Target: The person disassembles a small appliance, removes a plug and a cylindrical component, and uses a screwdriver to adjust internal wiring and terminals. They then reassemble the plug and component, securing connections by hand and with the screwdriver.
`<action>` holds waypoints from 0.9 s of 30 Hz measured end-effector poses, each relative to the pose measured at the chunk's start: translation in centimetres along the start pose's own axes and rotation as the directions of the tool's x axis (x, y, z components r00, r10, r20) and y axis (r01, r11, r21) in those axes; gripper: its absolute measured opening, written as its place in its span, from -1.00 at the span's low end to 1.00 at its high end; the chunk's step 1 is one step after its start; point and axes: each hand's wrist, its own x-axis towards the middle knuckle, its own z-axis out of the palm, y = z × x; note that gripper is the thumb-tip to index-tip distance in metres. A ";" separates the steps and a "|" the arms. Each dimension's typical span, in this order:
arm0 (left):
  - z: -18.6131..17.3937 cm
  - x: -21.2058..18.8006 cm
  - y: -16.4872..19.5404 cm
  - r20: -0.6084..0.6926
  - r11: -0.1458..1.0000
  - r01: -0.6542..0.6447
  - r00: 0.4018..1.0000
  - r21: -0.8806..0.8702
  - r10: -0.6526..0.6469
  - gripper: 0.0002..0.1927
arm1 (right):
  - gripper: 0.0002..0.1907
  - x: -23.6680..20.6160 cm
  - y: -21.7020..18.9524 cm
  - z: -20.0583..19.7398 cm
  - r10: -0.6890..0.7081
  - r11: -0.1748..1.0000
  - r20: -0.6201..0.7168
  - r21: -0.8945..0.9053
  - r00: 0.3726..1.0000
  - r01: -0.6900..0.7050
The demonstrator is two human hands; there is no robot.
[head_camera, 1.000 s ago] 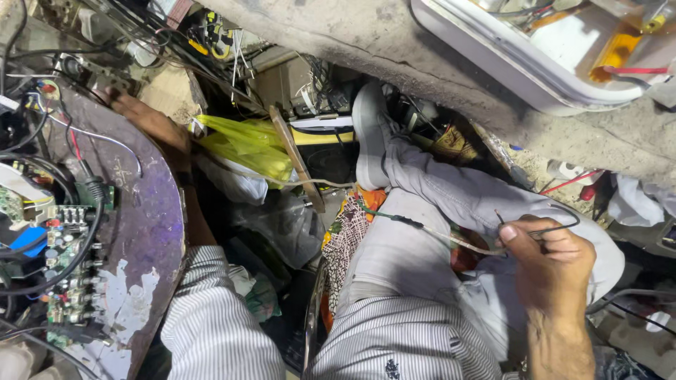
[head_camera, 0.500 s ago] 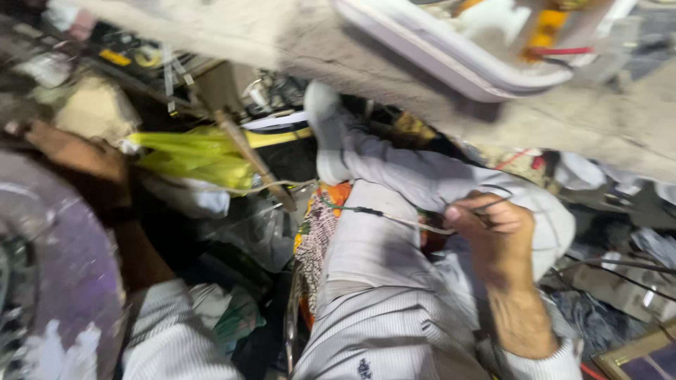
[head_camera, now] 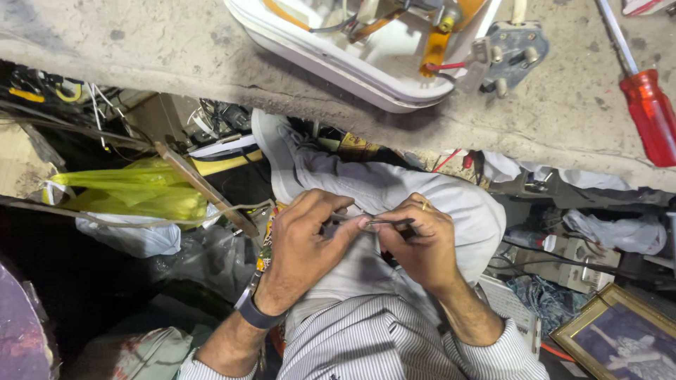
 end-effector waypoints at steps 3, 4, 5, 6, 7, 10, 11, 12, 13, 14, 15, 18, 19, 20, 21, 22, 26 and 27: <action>0.4 0.4 0.5 0.075 1.000 -0.002 0.997 -0.003 0.002 -0.84 | -0.88 -0.2 0.1 -0.1 0.005 0.999 -0.013 -0.036 1.000 -0.006; 0.6 0.3 0.4 0.077 0.998 -0.056 0.995 0.004 0.055 -0.88 | -0.90 -0.3 0.2 -0.2 0.071 0.997 -0.004 0.004 0.997 -0.071; 0.7 0.1 0.3 0.080 0.994 -0.109 0.991 0.011 0.107 -0.90 | -0.91 -0.4 0.2 -0.3 0.135 0.990 0.009 0.045 0.991 -0.135; 0.9 -0.1 0.1 0.097 0.996 -0.086 0.991 -0.017 0.088 -0.90 | -0.92 -0.5 0.3 -0.4 0.199 0.976 0.027 0.086 0.980 -0.200; 1.0 -0.3 -0.1 0.114 0.997 -0.059 0.991 -0.044 0.064 -0.89 | -0.94 -0.6 0.4 -0.6 0.230 0.963 0.051 0.132 0.972 -0.235; 1.2 -0.8 -0.5 0.187 0.997 0.040 0.982 -0.073 -0.026 -0.83 | -0.95 -0.9 0.9 -1.1 0.348 0.854 0.155 0.353 0.924 -0.381; 1.3 -0.9 -0.6 0.214 0.995 0.074 0.975 -0.073 -0.056 -0.81 | -0.93 -0.9 1.0 -1.2 0.399 0.758 0.210 0.473 0.893 -0.449; 1.3 -1.0 -0.8 0.244 0.979 0.117 0.967 -0.169 -0.073 -0.79 | -0.91 -0.9 1.2 -1.3 0.438 0.638 0.271 0.577 0.857 -0.509; 1.3 -1.1 -1.0 0.276 0.951 0.163 0.957 -0.263 -0.087 -0.77 | -0.90 -0.8 1.4 -1.3 0.437 0.642 0.279 0.569 0.855 -0.514; 1.3 -1.2 -1.1 0.308 0.911 0.211 0.946 -0.355 -0.099 -0.75 | -0.89 -0.8 1.5 -1.2 0.437 0.645 0.288 0.559 0.852 -0.520; 1.3 -1.4 -1.3 0.300 0.916 0.187 0.951 -0.356 -0.078 -0.75 | -0.88 -0.7 1.6 -1.2 0.437 0.648 0.298 0.549 0.849 -0.527; 1.1 -1.5 -1.9 0.274 0.930 0.104 0.962 -0.353 -0.004 -0.74 | -0.86 -0.4 1.6 -0.9 0.500 0.658 0.308 0.472 0.809 -0.586; 1.1 -1.5 -2.1 0.256 0.934 0.078 0.966 -0.348 0.015 -0.73 | -0.86 -0.2 1.6 -0.8 0.492 0.674 0.310 0.455 0.814 -0.581; 1.0 -1.5 -2.1 0.239 0.939 0.056 0.971 -0.341 0.028 -0.72 | -0.85 -0.2 1.5 -0.8 0.485 0.687 0.316 0.439 0.815 -0.579; 0.8 -1.5 -2.1 0.235 0.944 0.051 0.972 -0.327 0.029 -0.73 | -0.85 -0.1 1.3 -0.7 0.481 0.695 0.328 0.422 0.813 -0.582; 0.6 -1.4 -2.1 0.229 0.948 0.047 0.973 -0.313 0.028 -0.73 | -0.85 -0.1 1.3 -0.6 0.505 0.666 0.335 0.435 0.796 -0.606; -0.9 -0.8 -1.4 0.300 0.991 0.120 0.949 -0.056 -0.098 -0.76 | -0.88 0.1 1.6 -0.5 0.573 0.590 0.355 0.447 0.739 -0.672; -1.2 -0.7 -1.2 0.265 0.993 0.083 0.962 -0.080 -0.059 -0.78 | -0.89 0.1 1.9 -0.6 0.590 0.580 0.356 0.437 0.725 -0.687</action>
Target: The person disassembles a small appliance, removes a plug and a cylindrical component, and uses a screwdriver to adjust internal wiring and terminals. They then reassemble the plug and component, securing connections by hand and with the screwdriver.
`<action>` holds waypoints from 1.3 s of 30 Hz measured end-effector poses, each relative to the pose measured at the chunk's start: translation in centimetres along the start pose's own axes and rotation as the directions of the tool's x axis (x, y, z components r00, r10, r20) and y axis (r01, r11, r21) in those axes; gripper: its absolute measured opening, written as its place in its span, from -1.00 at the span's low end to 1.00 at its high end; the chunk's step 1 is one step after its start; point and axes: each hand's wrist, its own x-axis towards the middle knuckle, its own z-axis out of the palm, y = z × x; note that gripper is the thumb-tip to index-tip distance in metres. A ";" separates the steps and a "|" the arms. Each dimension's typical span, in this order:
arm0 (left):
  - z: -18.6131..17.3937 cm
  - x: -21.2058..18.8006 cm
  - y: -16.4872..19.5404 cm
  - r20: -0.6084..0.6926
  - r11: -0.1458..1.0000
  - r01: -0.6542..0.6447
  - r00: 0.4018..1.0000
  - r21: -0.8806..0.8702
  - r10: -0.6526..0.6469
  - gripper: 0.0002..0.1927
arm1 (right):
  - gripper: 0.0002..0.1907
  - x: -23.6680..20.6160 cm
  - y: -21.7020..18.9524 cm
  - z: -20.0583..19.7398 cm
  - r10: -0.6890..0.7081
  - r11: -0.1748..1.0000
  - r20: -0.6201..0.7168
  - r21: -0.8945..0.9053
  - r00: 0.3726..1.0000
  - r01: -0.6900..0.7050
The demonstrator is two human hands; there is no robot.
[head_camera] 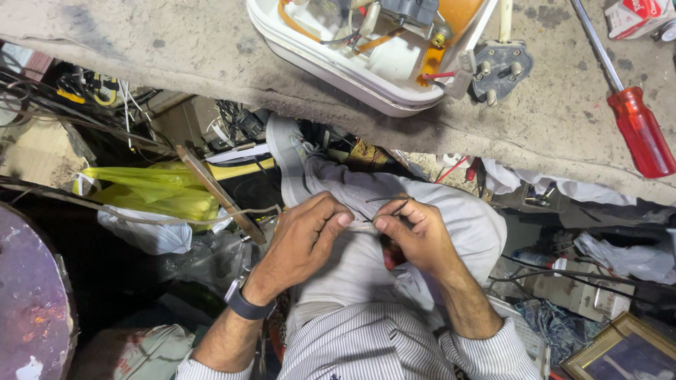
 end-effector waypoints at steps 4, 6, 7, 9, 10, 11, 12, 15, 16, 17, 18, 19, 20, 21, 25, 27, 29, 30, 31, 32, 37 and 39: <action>-1.0 0.2 0.7 -0.106 0.990 -0.137 0.985 -0.028 0.133 -0.71 | -0.90 0.4 0.9 -0.6 -0.080 0.996 0.032 -0.035 0.996 0.081; -0.9 0.4 1.0 -0.120 0.986 -0.161 0.981 -0.048 0.154 -0.72 | -0.90 0.5 1.5 -0.7 -0.146 0.986 0.069 -0.074 0.987 0.151; -0.8 0.6 1.0 -0.115 0.986 -0.155 0.982 -0.063 0.147 -0.77 | -0.90 0.6 1.8 -0.8 -0.144 0.984 0.070 -0.098 0.987 0.151; -0.6 1.0 1.2 -0.096 0.984 -0.150 0.985 -0.099 0.141 -0.83 | -0.89 0.7 2.2 -0.9 -0.141 0.978 0.070 -0.146 0.988 0.150; -0.6 1.2 1.2 -0.083 0.981 -0.151 0.986 -0.118 0.142 -0.86 | -0.90 0.8 2.4 -0.9 -0.175 0.960 0.073 -0.210 0.982 0.187; -0.6 1.2 1.2 -0.071 0.979 -0.152 0.987 -0.136 0.143 -0.87 | -0.91 0.9 2.4 -1.1 -0.209 0.936 0.079 -0.272 0.975 0.223; -0.7 1.2 1.1 -0.106 0.985 -0.135 0.987 -0.104 0.124 -0.88 | -0.91 1.0 2.5 -1.2 -0.243 0.907 0.091 -0.332 0.966 0.260; -1.5 0.5 0.2 -0.245 0.996 -0.076 0.966 0.051 0.086 -0.90 | -0.92 1.3 2.9 -1.5 -0.406 0.767 0.079 -0.512 0.910 0.386; -1.9 0.3 -0.4 -0.287 0.991 -0.061 0.953 0.121 0.093 -0.90 | -0.93 1.4 3.1 -1.5 -0.395 0.773 0.070 -0.513 0.916 0.373; -2.6 0.0 -1.3 -0.323 0.981 -0.044 0.941 0.189 0.104 -0.89 | -0.93 1.5 3.3 -1.5 -0.384 0.779 0.058 -0.515 0.921 0.358; -3.6 -0.5 -2.4 -0.374 0.984 -0.015 0.924 0.176 0.081 -0.88 | -0.92 1.6 3.6 -1.3 -0.345 0.820 0.022 -0.479 0.938 0.313; -4.4 -0.7 -3.5 -0.416 0.988 0.004 0.907 0.155 0.062 -0.87 | -0.92 1.7 3.9 -1.3 -0.300 0.857 -0.025 -0.446 0.954 0.258; -5.0 -0.5 -4.8 -0.450 0.992 0.011 0.892 0.126 0.047 -0.86 | -0.91 1.8 4.1 -1.3 -0.252 0.888 -0.084 -0.415 0.964 0.196; -6.7 -0.3 -6.5 -0.548 0.965 0.114 0.835 0.236 0.035 -0.86 | -0.90 1.8 4.4 -1.5 -0.241 0.901 -0.088 -0.389 0.967 0.189; -16.4 -1.6 -12.9 -0.749 0.596 0.529 0.632 0.605 0.199 -0.73 | -0.89 1.5 5.0 -2.2 -0.204 0.933 -0.112 -0.323 0.973 0.158; -21.0 -1.9 -15.4 -0.665 0.142 0.678 0.621 0.721 0.415 -0.53 | -0.89 1.3 5.2 -2.4 -0.219 0.931 -0.122 -0.325 0.968 0.169; -23.7 -2.9 -16.7 -0.817 0.165 0.803 0.545 0.573 0.189 -0.43 | -0.89 1.3 5.2 -2.3 -0.238 0.921 -0.120 -0.342 0.964 0.185; -24.7 -3.2 -17.1 -0.854 0.141 0.842 0.511 0.521 0.102 -0.37 | -0.89 1.4 5.1 -2.2 -0.221 0.931 -0.131 -0.324 0.966 0.169; -25.5 -3.3 -17.2 -0.884 0.111 0.877 0.468 0.467 0.018 -0.32 | -0.89 1.4 4.9 -2.0 -0.202 0.940 -0.140 -0.307 0.969 0.151; -26.0 -3.6 -17.1 -0.885 0.062 0.885 0.464 0.462 -0.027 -0.27 | -0.89 1.5 4.7 -1.8 -0.181 0.947 -0.147 -0.291 0.973 0.132; -26.6 -4.6 -16.1 -0.591 -0.655 0.443 0.807 0.612 -0.006 -0.06 | -0.90 2.1 2.9 -0.6 -0.144 0.954 -0.125 -0.282 0.982 0.104; -25.3 -4.7 -16.0 -0.867 0.316 0.877 0.441 0.362 -0.231 -0.16 | -0.89 1.9 2.0 -0.6 -0.056 0.987 -0.149 -0.160 0.987 0.032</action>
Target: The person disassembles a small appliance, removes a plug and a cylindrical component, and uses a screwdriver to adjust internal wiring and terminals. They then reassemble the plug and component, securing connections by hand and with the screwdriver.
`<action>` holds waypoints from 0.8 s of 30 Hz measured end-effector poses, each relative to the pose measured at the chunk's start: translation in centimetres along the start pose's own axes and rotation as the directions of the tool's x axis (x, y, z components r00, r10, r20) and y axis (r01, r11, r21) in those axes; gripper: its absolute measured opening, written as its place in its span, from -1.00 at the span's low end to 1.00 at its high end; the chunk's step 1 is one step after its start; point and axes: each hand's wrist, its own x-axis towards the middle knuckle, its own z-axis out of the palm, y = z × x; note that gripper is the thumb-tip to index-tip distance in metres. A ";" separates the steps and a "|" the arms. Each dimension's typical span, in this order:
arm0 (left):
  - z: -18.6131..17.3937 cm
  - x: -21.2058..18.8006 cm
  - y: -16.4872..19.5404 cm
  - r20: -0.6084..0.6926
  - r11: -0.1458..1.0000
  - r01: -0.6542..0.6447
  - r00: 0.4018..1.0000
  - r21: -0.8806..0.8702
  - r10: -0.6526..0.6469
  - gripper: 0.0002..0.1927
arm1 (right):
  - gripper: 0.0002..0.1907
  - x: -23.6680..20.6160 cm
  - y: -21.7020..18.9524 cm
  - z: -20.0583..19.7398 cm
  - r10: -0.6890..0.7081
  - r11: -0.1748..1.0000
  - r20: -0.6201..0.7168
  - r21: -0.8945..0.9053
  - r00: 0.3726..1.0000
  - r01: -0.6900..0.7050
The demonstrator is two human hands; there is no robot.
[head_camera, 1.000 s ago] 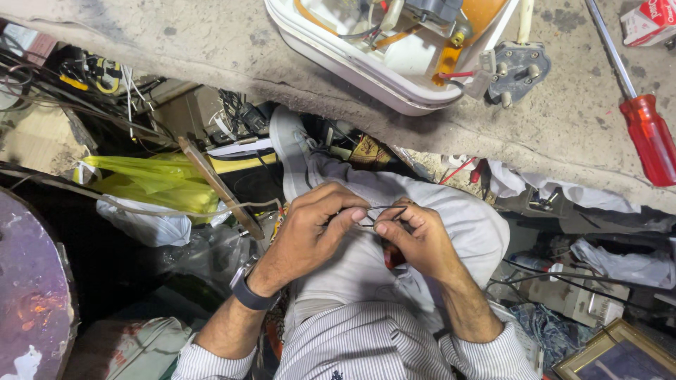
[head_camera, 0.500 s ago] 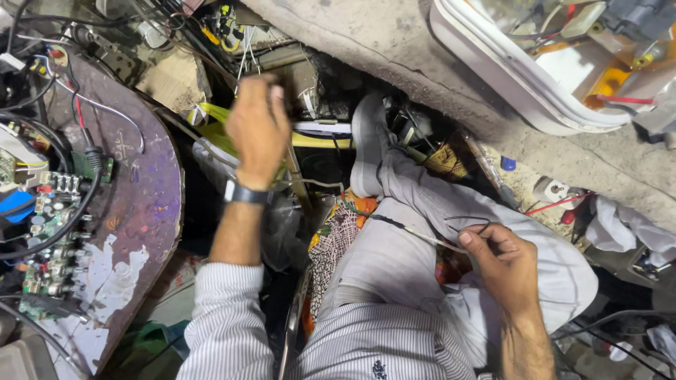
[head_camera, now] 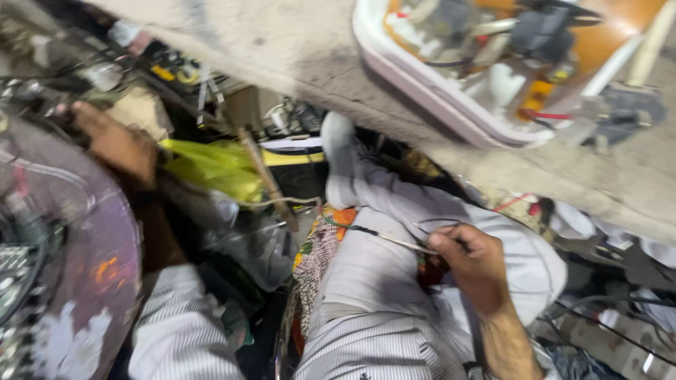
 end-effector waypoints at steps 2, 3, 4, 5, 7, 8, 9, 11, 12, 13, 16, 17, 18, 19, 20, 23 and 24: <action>0.5 -2.9 1.4 -0.310 0.942 -0.335 0.896 -0.003 0.317 -0.38 | -0.87 -0.3 -0.8 -0.3 -0.010 0.995 -0.019 0.103 1.000 0.012; 0.8 -4.5 2.4 -0.390 0.892 -0.449 0.831 -0.048 0.397 -0.48 | -0.87 -0.6 -1.2 -0.5 -0.068 0.991 -0.044 0.116 0.997 0.073; 0.9 -7.0 3.4 -0.342 0.861 -0.446 0.870 -0.244 0.355 -0.59 | -0.86 -0.9 -1.5 -0.6 -0.013 0.981 -0.077 0.194 0.997 0.028; 1.1 -10.0 4.8 -0.314 0.792 -0.525 0.844 -0.312 0.435 -0.73 | -0.85 -1.1 -1.7 -0.6 0.038 0.961 -0.098 0.277 0.994 -0.010; 1.1 -16.1 8.1 -0.236 0.653 -0.576 0.810 -0.492 0.536 -0.81 | -0.82 -1.4 -1.9 -0.5 0.020 0.938 -0.114 0.347 0.993 0.021; 0.9 -19.3 10.1 -0.199 0.615 -0.564 0.804 -0.551 0.560 -0.84 | -0.78 -1.4 -1.9 -0.2 -0.051 0.938 -0.114 0.335 0.992 0.087; 0.7 -22.3 12.1 -0.163 0.576 -0.579 0.773 -0.578 0.613 -0.84 | -0.74 -1.4 -1.9 0.0 -0.121 0.934 -0.107 0.323 0.987 0.150; -0.4 -27.2 15.4 -0.214 0.341 -0.582 0.682 -0.738 0.699 -0.66 | -0.72 -1.5 -1.9 0.4 -0.087 0.928 -0.109 0.353 0.990 0.121; -0.9 -28.9 17.0 -0.240 0.267 -0.574 0.657 -0.774 0.715 -0.54 | -0.71 -1.6 -1.9 0.5 -0.076 0.924 -0.109 0.367 0.991 0.111; -1.3 -30.0 18.4 -0.273 0.187 -0.563 0.630 -0.805 0.727 -0.41 | -0.72 -1.7 -1.9 0.6 -0.071 0.915 -0.087 0.390 0.994 0.100; -2.2 -31.2 21.2 -0.188 0.173 -0.454 0.644 -0.874 0.742 -0.38 | -0.77 -2.4 -2.3 0.2 -0.123 0.907 -0.119 0.390 0.985 0.160; -2.6 -31.3 21.6 -0.230 0.143 -0.481 0.633 -0.865 0.739 -0.41 | -0.79 -2.8 -2.4 0.0 -0.168 0.912 -0.175 0.347 0.970 0.221; -2.9 -31.3 21.9 -0.271 0.113 -0.507 0.620 -0.854 0.736 -0.43 | -0.80 -3.1 -2.6 -0.2 -0.212 0.912 -0.232 0.301 0.949 0.278; -3.3 -31.3 22.1 -0.307 0.085 -0.529 0.608 -0.844 0.733 -0.46 | -0.79 -3.4 -2.9 -0.5 -0.293 0.873 -0.319 0.295 0.901 0.388; -3.8 -31.3 22.4 -0.327 0.076 -0.553 0.591 -0.830 0.737 -0.46 | -0.76 -3.7 -3.2 -0.7 -0.362 0.826 -0.401 0.281 0.841 0.489; -5.7 -31.0 22.9 -0.403 0.028 -0.627 0.533 -0.778 0.744 -0.46 | -0.63 -4.2 -4.4 -1.2 -0.560 0.655 -0.535 0.181 0.633 0.733; -6.4 -30.7 23.2 -0.441 -0.009 -0.655 0.498 -0.755 0.747 -0.47 | -0.59 -4.2 -5.0 -1.3 -0.617 0.586 -0.557 0.145 0.556 0.797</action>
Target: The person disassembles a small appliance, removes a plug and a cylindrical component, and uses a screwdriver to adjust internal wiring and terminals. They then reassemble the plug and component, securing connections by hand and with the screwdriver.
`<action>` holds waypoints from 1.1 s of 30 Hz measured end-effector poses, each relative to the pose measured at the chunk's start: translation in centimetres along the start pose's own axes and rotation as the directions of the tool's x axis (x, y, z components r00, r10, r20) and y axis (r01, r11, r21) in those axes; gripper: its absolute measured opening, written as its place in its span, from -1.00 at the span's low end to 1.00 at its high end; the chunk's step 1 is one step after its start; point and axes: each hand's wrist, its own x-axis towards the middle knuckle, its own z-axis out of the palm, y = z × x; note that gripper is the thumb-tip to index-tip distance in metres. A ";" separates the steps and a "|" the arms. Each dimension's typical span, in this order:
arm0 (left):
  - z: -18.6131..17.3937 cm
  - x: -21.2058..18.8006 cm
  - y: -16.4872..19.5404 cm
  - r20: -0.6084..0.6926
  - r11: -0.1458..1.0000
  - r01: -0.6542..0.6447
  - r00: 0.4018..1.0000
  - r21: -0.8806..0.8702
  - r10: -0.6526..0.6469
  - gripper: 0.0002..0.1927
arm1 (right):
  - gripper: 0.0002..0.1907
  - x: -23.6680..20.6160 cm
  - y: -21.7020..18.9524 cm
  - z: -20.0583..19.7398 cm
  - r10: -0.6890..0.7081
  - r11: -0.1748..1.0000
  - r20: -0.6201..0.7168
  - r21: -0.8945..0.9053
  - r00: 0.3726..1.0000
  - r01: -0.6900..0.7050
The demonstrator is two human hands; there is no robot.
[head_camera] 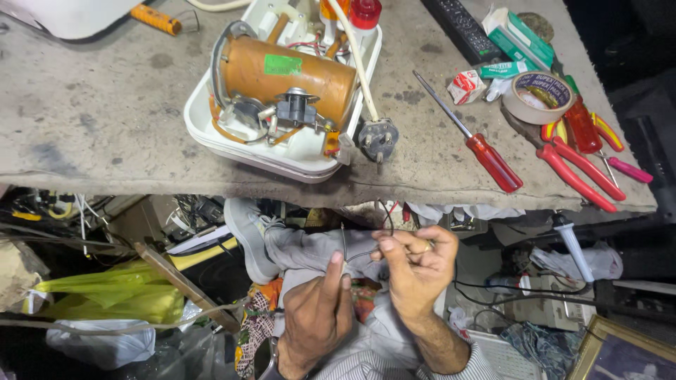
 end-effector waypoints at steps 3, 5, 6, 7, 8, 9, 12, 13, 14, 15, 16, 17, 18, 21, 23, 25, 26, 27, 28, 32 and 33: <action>-1.4 2.7 1.1 0.007 0.993 -0.111 0.994 0.046 0.111 -0.48 | -0.71 1.4 -1.7 0.8 -0.183 0.983 0.050 -0.025 0.982 0.184; -2.4 4.9 1.9 -0.014 0.981 -0.160 0.987 0.106 0.162 -0.51 | -0.78 2.8 -3.6 1.1 -0.265 0.912 0.144 -0.284 0.953 0.296; -3.0 5.9 2.3 -0.036 0.973 -0.176 0.983 0.147 0.183 -0.54 | -0.80 3.5 -4.6 1.3 -0.295 0.845 0.196 -0.403 0.935 0.351; -3.7 7.0 2.7 -0.056 0.964 -0.191 0.977 0.186 0.204 -0.57 | -0.75 4.2 -5.7 1.5 -0.313 0.824 0.269 -0.401 0.911 0.401; -4.5 8.1 3.1 -0.041 0.949 -0.215 0.972 0.233 0.230 -0.58 | -0.70 4.9 -6.9 1.6 -0.327 0.801 0.340 -0.395 0.882 0.449; -5.5 9.0 3.4 -0.024 0.930 -0.238 0.967 0.279 0.255 -0.58 | -0.64 5.7 -7.9 1.8 -0.337 0.779 0.410 -0.385 0.848 0.496; -8.0 12.3 3.8 -0.002 0.861 -0.265 0.956 0.434 0.294 -0.60 | -0.64 8.2 -10.5 2.9 -0.488 0.535 0.542 -0.433 0.684 0.725; -8.6 13.4 3.9 0.003 0.834 -0.263 0.954 0.485 0.299 -0.61 | -0.65 9.2 -11.3 3.2 -0.499 0.457 0.571 -0.466 0.652 0.758; -8.9 14.5 4.0 0.005 0.840 -0.239 0.962 0.488 0.271 -0.67 | -0.67 10.3 -12.0 3.5 -0.508 0.373 0.599 -0.495 0.619 0.785; -9.1 15.7 4.1 0.006 0.845 -0.216 0.970 0.488 0.244 -0.73 | -0.67 11.3 -12.5 3.8 -0.511 0.284 0.628 -0.521 0.587 0.805; -9.3 16.7 4.2 0.006 0.851 -0.191 0.977 0.489 0.215 -0.78 | -0.67 12.2 -12.9 4.2 -0.508 0.242 0.639 -0.539 0.578 0.807; -9.6 17.5 4.2 0.025 0.858 -0.176 0.982 0.482 0.187 -0.85 | -0.66 13.2 -13.2 4.5 -0.505 0.198 0.650 -0.553 0.568 0.809; -9.9 18.3 4.2 0.046 0.863 -0.165 0.986 0.477 0.162 -0.90 | -0.65 14.1 -13.4 4.9 -0.505 0.154 0.658 -0.568 0.559 0.809; -10.4 19.7 4.3 0.090 0.866 -0.188 0.982 0.463 0.165 -0.84 | -0.66 15.7 -13.6 5.5 -0.417 0.250 0.707 -0.515 0.571 0.820; -10.5 20.2 3.9 0.113 0.875 -0.223 0.975 0.430 0.193 -0.86 | -0.69 16.3 -13.4 5.8 -0.404 0.247 0.720 -0.508 0.564 0.825; -10.3 20.4 3.4 0.134 0.895 -0.241 0.970 0.376 0.205 -0.90 | -0.72 16.6 -13.3 5.8 -0.382 0.261 0.734 -0.498 0.562 0.827; -10.2 20.6 3.0 0.136 0.900 -0.237 0.970 0.367 0.200 -0.88 | -0.72 16.8 -13.2 5.8 -0.373 0.276 0.739 -0.489 0.561 0.828; -10.0 20.7 2.6 0.141 0.905 -0.232 0.971 0.357 0.194 -0.86 | -0.73 17.0 -13.2 5.7 -0.362 0.293 0.744 -0.480 0.561 0.827; -9.9 20.8 2.3 0.149 0.910 -0.226 0.972 0.348 0.184 -0.84 | -0.73 17.3 -13.2 5.7 -0.353 0.289 0.748 -0.484 0.562 0.826; -8.9 21.2 1.2 0.105 0.927 -0.182 0.982 0.327 0.156 -0.85 | -0.75 18.3 -13.3 5.6 -0.335 0.302 0.755 -0.480 0.564 0.823; -8.7 21.1 1.1 0.089 0.928 -0.174 0.984 0.329 0.153 -0.85 | -0.76 18.4 -13.3 5.6 -0.336 0.315 0.755 -0.474 0.564 0.822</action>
